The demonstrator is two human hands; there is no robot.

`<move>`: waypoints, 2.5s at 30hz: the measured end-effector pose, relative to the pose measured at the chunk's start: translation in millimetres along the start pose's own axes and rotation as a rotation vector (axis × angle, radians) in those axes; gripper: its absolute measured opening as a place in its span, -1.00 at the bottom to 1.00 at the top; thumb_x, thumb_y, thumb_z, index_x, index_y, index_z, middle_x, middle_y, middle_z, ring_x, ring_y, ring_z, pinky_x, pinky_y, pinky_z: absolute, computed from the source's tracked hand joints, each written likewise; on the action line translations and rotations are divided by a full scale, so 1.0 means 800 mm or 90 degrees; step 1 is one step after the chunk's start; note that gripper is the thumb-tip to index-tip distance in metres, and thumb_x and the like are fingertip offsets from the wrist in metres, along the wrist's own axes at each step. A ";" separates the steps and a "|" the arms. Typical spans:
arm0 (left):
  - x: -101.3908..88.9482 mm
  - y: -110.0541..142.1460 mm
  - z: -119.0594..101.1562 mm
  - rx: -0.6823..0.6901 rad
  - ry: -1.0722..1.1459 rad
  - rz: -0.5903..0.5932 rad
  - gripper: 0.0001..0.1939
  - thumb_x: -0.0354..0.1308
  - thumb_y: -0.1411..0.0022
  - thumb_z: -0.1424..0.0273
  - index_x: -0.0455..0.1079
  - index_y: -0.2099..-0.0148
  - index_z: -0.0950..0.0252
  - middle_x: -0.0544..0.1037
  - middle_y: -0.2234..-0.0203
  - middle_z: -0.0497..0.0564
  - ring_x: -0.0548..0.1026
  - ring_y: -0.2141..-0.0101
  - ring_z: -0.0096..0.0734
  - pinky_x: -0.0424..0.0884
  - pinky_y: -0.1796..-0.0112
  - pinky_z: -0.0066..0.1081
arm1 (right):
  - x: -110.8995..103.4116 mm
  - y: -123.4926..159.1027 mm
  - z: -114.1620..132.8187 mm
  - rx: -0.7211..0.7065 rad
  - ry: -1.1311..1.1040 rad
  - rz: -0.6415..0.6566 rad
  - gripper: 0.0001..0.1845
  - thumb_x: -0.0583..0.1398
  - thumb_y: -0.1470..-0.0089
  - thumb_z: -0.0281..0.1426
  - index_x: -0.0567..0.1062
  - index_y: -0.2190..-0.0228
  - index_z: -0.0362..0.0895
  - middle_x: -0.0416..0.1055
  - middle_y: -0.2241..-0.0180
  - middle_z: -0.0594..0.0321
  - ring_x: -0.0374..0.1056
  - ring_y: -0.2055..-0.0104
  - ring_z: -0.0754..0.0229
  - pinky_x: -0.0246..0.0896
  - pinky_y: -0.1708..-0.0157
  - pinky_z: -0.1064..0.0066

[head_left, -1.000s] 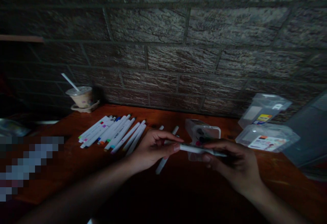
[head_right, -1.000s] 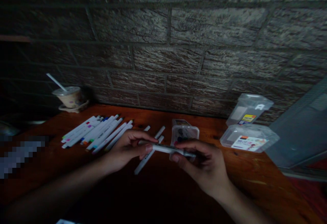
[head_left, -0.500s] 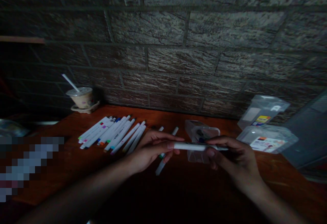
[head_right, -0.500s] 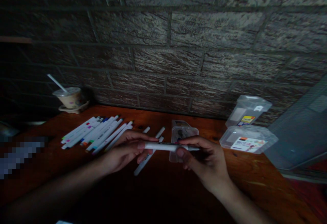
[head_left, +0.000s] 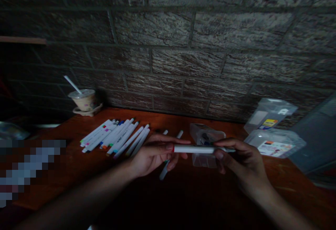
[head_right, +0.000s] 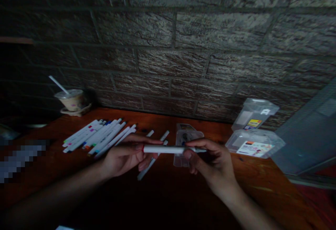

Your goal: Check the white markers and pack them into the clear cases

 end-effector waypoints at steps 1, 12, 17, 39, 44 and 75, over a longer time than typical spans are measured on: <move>0.000 0.000 0.000 0.000 0.002 -0.001 -0.61 0.29 -0.26 0.34 0.63 -0.07 0.41 0.70 0.35 0.20 0.47 0.56 -0.48 0.36 0.51 -0.48 | 0.000 0.000 0.002 -0.007 0.010 -0.004 -0.89 0.43 -0.11 -0.36 0.69 0.26 -0.01 0.51 0.66 0.36 0.39 0.71 0.34 0.33 0.68 0.62; -0.009 -0.004 0.004 -0.006 -0.063 -0.131 -0.69 0.34 -0.20 0.35 0.68 0.06 0.43 0.59 0.52 0.07 0.42 0.59 -0.53 0.31 0.52 -0.52 | 0.006 0.003 0.026 -0.149 0.206 -0.076 -0.81 0.41 0.02 -0.51 0.70 0.30 -0.04 0.68 0.42 0.22 0.54 0.57 0.21 0.46 0.63 0.52; -0.013 -0.003 0.006 -0.001 -0.118 -0.172 -0.74 0.43 -0.15 0.33 0.69 0.14 0.38 0.53 0.58 -0.02 0.38 0.60 -0.57 0.27 0.53 -0.53 | 0.006 0.002 0.024 -0.163 0.235 -0.068 -0.78 0.42 0.02 -0.50 0.70 0.28 -0.02 0.68 0.39 0.24 0.58 0.49 0.19 0.51 0.54 0.51; -0.013 -0.003 0.001 0.020 -0.309 -0.197 -0.74 0.48 -0.13 0.30 0.63 0.19 0.37 0.55 0.60 -0.07 0.40 0.66 -0.59 0.29 0.60 -0.56 | 0.013 0.005 0.021 -0.159 0.236 -0.011 -0.78 0.45 0.02 -0.49 0.72 0.29 0.01 0.71 0.36 0.22 0.64 0.39 0.07 0.61 0.39 0.37; -0.008 -0.002 -0.002 0.007 -0.284 -0.194 -0.75 0.47 -0.12 0.33 0.67 0.17 0.36 0.65 0.51 0.02 0.42 0.65 -0.58 0.34 0.60 -0.55 | 0.010 0.004 0.022 -0.157 0.225 -0.035 -0.79 0.43 0.01 -0.51 0.72 0.30 0.01 0.70 0.41 0.27 0.62 0.45 0.15 0.57 0.44 0.45; 0.004 0.001 -0.006 -0.007 -0.017 -0.013 -0.66 0.42 -0.21 0.30 0.67 -0.01 0.34 0.73 0.35 0.22 0.50 0.60 -0.52 0.37 0.55 -0.53 | 0.004 0.001 -0.003 0.031 -0.042 -0.001 -0.88 0.46 -0.08 -0.31 0.72 0.27 0.01 0.47 0.67 0.38 0.33 0.72 0.37 0.24 0.71 0.62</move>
Point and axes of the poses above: each hand's wrist, its own y-axis away from the middle knuckle, its own x-axis out of the palm, z = x × y, the point moved 5 cm from there along -y, towards the middle knuckle
